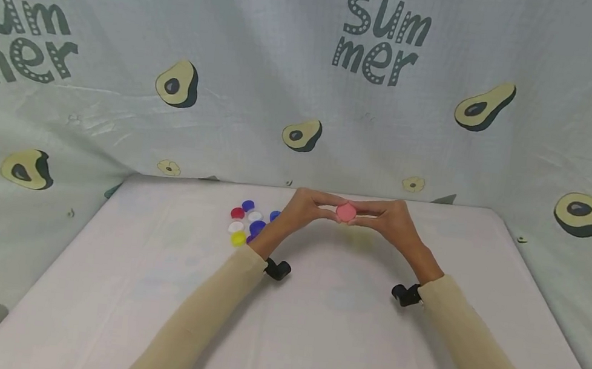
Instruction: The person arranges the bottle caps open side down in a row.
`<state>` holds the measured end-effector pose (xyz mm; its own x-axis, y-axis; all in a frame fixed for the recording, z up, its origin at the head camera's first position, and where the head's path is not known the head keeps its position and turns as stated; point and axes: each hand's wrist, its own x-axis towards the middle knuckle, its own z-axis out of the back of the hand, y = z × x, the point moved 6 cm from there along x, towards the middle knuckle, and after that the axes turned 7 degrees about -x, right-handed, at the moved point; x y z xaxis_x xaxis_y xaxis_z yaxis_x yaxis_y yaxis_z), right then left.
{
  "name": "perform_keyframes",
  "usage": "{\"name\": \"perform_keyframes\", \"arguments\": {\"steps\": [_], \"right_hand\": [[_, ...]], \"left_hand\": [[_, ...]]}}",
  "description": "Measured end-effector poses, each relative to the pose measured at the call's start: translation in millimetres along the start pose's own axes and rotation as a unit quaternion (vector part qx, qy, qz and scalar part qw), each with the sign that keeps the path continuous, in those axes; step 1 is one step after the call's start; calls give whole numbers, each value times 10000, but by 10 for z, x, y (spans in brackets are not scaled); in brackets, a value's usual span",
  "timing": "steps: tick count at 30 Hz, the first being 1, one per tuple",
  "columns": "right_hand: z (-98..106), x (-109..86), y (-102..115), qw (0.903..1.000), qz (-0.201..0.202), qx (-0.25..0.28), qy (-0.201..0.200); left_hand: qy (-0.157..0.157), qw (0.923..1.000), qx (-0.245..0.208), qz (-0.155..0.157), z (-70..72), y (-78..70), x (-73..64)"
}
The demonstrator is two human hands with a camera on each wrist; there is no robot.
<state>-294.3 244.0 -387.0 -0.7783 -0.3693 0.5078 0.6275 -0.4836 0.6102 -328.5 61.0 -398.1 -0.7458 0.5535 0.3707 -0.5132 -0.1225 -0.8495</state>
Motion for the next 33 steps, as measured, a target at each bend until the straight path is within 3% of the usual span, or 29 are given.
{"name": "perform_keyframes", "arguments": {"steps": [5, 9, 15, 21, 28, 33], "right_hand": [[12, -13, -113, 9985, -525, 111, 123], [16, -24, -154, 9976, -634, 112, 250], [47, 38, -238, 9940, -720, -608, 563], [53, 170, -336, 9852, -854, -1092, 1008], [-72, 308, -580, 9698, -1421, -1162, 1608], [-254, 322, -715, 9624, -1526, -1185, 1907]], "left_hand": [[62, 9992, -279, 278, -32, 60, 83], [62, 9979, -491, 414, -65, 98, 85], [20, 9974, -338, 644, -76, 195, 150], [-201, 9915, -263, 1262, -69, 343, 240], [-204, 9835, 92, 1796, -89, 519, 345], [-239, 9755, 236, 2174, -132, 682, 330]]}}
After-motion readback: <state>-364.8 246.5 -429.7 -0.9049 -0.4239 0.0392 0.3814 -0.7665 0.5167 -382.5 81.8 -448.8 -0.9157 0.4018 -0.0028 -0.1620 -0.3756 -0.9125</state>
